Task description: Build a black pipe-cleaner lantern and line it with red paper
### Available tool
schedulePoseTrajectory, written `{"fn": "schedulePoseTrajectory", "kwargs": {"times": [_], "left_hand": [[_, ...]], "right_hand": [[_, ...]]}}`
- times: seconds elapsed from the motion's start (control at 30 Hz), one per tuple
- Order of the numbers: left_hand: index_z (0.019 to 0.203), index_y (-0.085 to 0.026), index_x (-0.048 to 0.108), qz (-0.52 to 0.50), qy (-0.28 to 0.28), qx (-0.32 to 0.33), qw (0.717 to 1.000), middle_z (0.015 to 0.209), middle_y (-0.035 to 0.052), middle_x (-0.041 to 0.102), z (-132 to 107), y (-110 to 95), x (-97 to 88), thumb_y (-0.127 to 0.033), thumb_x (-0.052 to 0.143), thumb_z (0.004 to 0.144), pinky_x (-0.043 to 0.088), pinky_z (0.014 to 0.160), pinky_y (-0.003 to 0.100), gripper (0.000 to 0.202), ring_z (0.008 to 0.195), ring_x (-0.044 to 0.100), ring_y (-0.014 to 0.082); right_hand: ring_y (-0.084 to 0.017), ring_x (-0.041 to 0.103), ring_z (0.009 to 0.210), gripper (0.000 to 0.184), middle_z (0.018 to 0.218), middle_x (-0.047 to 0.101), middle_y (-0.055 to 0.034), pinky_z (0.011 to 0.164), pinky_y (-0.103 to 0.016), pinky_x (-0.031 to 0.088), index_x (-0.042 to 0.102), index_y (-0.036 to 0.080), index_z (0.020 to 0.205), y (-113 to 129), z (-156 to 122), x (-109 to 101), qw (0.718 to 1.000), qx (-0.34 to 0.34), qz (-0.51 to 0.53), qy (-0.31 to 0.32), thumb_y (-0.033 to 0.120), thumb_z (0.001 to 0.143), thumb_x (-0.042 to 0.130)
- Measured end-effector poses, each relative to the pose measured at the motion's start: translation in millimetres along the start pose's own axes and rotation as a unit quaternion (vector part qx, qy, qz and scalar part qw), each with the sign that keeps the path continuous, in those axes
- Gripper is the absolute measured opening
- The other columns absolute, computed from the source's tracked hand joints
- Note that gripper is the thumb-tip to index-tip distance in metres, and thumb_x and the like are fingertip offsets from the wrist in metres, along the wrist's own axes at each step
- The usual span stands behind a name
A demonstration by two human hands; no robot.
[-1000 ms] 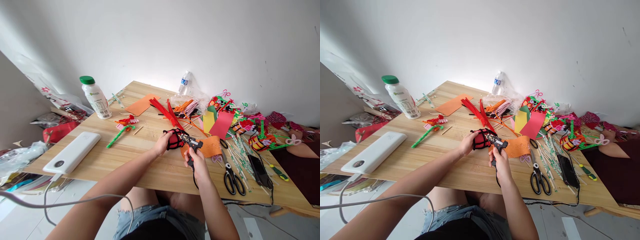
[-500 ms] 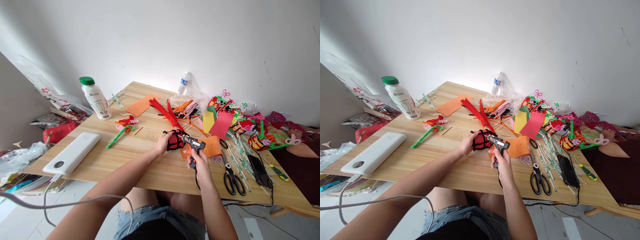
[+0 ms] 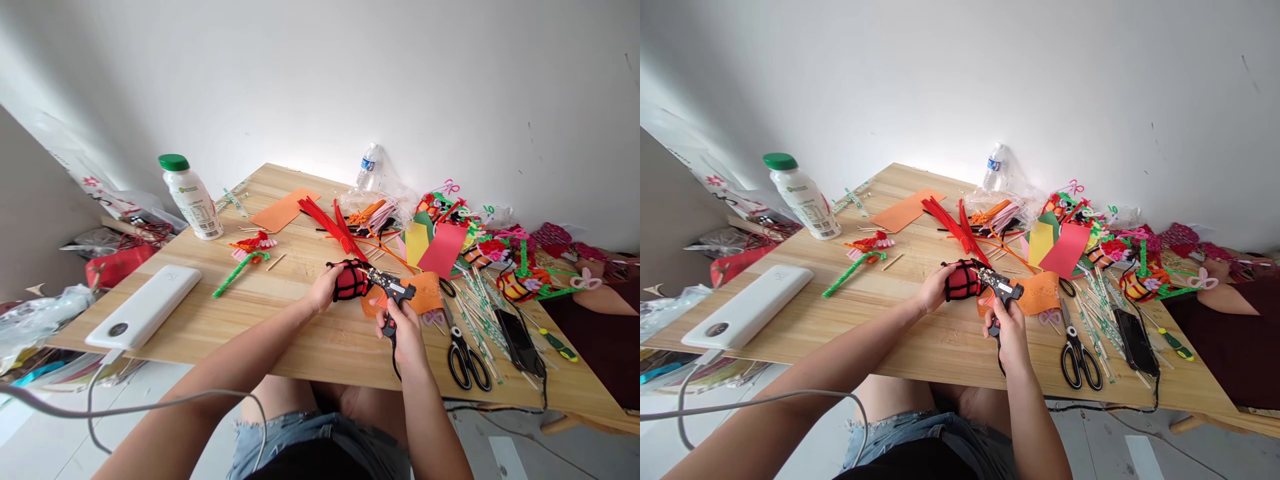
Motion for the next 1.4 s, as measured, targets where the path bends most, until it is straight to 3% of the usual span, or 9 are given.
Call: {"fn": "schedulePoseTrajectory", "kwargs": {"times": [0.23, 0.4, 0.57, 0.77, 1.4], "left_hand": [[0.104, -0.012, 0.066, -0.014, -0.015, -0.006, 1.000, 0.088, 0.0114, 0.074, -1, -4, 1.6, -0.023, 0.048, 0.088, 0.060, 0.068, 0.037, 0.026, 0.073, 0.072, 0.0215], [0.102, -0.012, 0.064, -0.050, -0.023, -0.036, 0.998, 0.084, 0.0106, 0.074, -1, -8, 1.7, -0.024, 0.045, 0.089, 0.061, 0.067, 0.039, 0.025, 0.070, 0.072, 0.0226], [0.103, -0.010, 0.063, -0.079, -0.037, -0.072, 0.994, 0.080, 0.0113, 0.074, 1, -11, -0.9, -0.026, 0.044, 0.091, 0.060, 0.072, 0.041, 0.028, 0.069, 0.072, 0.0229], [0.101, -0.009, 0.062, -0.082, -0.040, -0.085, 0.992, 0.075, 0.0100, 0.073, -1, -11, 0.6, -0.024, 0.040, 0.093, 0.060, 0.073, 0.040, 0.028, 0.065, 0.072, 0.0224], [0.092, -0.011, 0.062, -0.074, -0.034, -0.094, 0.992, 0.073, 0.0095, 0.073, -3, -10, 2.1, -0.025, 0.041, 0.092, 0.060, 0.065, 0.038, 0.025, 0.061, 0.070, 0.0217]], "right_hand": [[-0.008, 0.041, 0.050, 0.019, 0.089, 0.067, -0.0058, 0.037, -0.019, 0.033, 0.064, 0.019, 0.087, 9, -5, -3, 0.995, -0.008, 0.095, 0.028, 0.036, 0.078, 0.067], [-0.009, 0.036, 0.049, 0.028, 0.083, 0.063, -0.0040, 0.033, -0.018, 0.027, 0.063, 0.023, 0.103, 10, -12, -13, 0.986, 0.003, 0.158, 0.056, 0.038, 0.079, 0.064], [-0.008, 0.040, 0.050, 0.021, 0.089, 0.066, -0.0065, 0.036, -0.019, 0.034, 0.065, 0.019, 0.094, -7, -21, -22, 0.993, 0.018, 0.102, 0.054, 0.037, 0.082, 0.064], [-0.008, 0.045, 0.051, 0.024, 0.090, 0.068, -0.0077, 0.037, -0.020, 0.039, 0.065, 0.016, 0.088, -26, -21, -19, 0.998, 0.020, 0.055, 0.010, 0.039, 0.081, 0.067], [-0.007, 0.046, 0.050, 0.030, 0.076, 0.064, -0.0029, 0.037, -0.019, 0.037, 0.064, 0.016, 0.081, -35, -8, -12, 0.994, 0.058, 0.087, 0.019, 0.043, 0.073, 0.075]]}}
Point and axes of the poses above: each hand's wrist, its own z-axis towards the middle knuckle, its own x-axis out of the palm, y = z × x, the point moved 1 cm from there along z, towards the middle knuckle
